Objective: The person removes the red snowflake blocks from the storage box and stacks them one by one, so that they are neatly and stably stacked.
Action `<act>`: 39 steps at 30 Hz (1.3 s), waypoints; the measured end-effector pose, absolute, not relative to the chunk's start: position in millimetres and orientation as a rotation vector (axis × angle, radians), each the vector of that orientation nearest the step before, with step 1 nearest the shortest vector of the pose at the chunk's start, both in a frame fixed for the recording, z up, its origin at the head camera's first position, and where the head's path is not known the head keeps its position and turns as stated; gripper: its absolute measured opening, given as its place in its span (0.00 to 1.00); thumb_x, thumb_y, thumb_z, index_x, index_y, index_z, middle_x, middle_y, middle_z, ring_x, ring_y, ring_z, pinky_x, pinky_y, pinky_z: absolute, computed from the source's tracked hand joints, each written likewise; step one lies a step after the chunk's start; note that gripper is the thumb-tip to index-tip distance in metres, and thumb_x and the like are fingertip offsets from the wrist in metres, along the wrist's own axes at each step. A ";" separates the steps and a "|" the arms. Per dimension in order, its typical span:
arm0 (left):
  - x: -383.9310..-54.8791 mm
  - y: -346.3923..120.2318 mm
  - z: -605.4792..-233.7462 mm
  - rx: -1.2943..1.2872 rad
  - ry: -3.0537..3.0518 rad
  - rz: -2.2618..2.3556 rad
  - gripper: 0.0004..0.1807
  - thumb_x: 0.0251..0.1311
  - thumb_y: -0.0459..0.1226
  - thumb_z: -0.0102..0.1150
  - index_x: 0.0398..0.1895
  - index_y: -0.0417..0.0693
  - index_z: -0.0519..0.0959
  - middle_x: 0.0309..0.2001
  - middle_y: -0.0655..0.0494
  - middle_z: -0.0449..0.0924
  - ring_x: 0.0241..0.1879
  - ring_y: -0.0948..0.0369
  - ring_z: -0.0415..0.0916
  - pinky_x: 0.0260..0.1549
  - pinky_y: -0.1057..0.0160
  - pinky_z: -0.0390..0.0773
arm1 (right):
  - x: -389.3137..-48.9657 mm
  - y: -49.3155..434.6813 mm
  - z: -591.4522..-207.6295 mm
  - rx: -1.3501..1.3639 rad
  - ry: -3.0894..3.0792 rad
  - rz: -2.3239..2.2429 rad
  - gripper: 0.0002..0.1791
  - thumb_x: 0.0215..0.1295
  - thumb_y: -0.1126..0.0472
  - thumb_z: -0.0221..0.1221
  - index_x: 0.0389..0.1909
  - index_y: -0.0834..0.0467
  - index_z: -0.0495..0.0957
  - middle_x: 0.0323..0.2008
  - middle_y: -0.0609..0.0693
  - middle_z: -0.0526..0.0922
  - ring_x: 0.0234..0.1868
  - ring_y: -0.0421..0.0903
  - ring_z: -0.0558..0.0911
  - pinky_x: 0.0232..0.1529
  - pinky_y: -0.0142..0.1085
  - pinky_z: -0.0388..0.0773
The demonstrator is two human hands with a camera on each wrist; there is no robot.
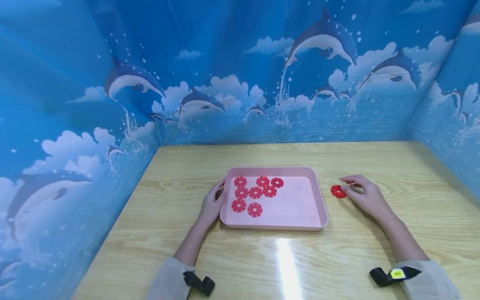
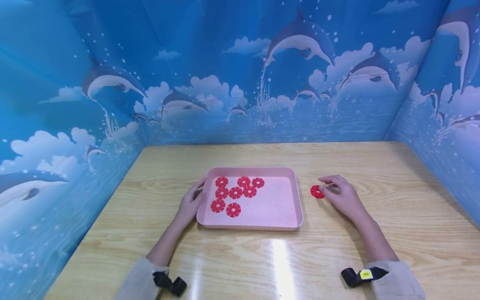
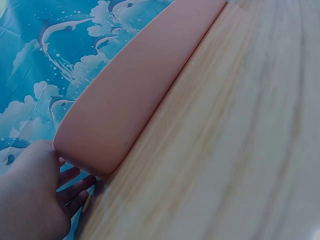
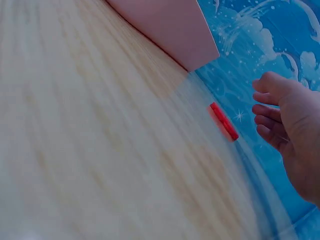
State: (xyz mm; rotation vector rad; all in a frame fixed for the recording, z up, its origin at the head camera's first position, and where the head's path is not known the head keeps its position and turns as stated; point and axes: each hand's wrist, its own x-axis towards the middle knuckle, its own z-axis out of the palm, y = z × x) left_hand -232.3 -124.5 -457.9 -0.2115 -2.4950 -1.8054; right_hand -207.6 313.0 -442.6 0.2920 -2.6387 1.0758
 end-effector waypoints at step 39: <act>-230.3 -125.3 -454.2 -0.208 -2.488 -1.825 0.24 0.66 0.35 0.48 0.65 0.49 0.64 0.62 0.48 0.64 0.54 0.52 0.69 0.50 0.59 0.74 | -264.4 157.9 -422.1 0.884 -2.884 1.128 0.18 0.50 0.68 0.65 0.45 0.64 0.78 0.41 0.53 0.77 0.42 0.48 0.76 0.42 0.38 0.77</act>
